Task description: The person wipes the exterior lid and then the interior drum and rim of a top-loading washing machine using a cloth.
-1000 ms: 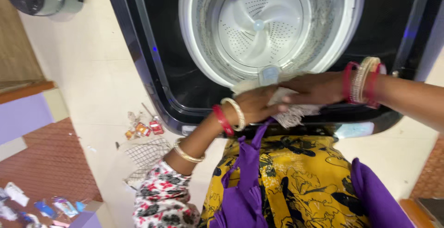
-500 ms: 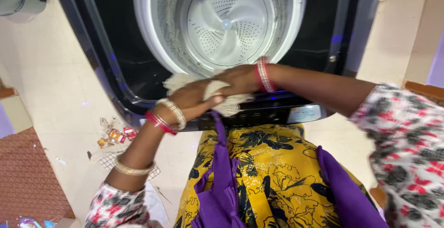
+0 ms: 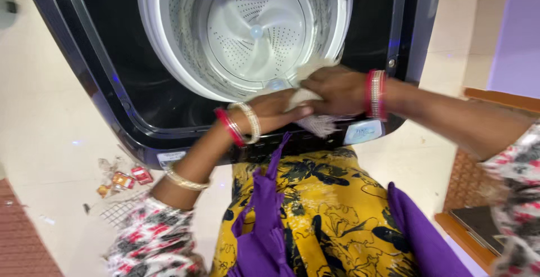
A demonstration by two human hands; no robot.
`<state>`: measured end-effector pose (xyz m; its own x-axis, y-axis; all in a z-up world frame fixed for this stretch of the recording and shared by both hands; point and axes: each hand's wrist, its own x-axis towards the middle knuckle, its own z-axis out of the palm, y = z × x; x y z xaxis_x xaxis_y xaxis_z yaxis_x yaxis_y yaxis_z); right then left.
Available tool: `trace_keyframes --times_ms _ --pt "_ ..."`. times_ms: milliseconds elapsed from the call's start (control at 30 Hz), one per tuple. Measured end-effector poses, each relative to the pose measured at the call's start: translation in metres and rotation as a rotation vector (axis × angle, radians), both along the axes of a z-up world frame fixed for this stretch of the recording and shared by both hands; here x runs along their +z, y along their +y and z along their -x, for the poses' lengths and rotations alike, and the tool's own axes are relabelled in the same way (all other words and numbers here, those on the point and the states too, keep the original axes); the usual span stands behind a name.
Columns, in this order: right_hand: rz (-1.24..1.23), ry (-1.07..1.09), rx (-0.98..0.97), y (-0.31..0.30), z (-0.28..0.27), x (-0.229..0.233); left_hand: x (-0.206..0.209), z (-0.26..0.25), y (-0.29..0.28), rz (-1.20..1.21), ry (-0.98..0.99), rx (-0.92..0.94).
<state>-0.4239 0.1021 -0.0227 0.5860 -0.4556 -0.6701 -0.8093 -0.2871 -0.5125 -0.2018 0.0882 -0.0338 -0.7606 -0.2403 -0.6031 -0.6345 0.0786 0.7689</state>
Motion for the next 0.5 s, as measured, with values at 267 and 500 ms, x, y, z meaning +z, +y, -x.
trace_keyframes --times_ms 267,500 --pt "-0.08 -0.51 -0.178 -0.004 -0.2 -0.071 0.055 -0.179 0.013 0.505 -0.294 0.041" --pt "-0.351 -0.42 -0.078 -0.008 -0.075 -0.052 0.017 -0.089 0.007 0.041 -0.083 0.079"
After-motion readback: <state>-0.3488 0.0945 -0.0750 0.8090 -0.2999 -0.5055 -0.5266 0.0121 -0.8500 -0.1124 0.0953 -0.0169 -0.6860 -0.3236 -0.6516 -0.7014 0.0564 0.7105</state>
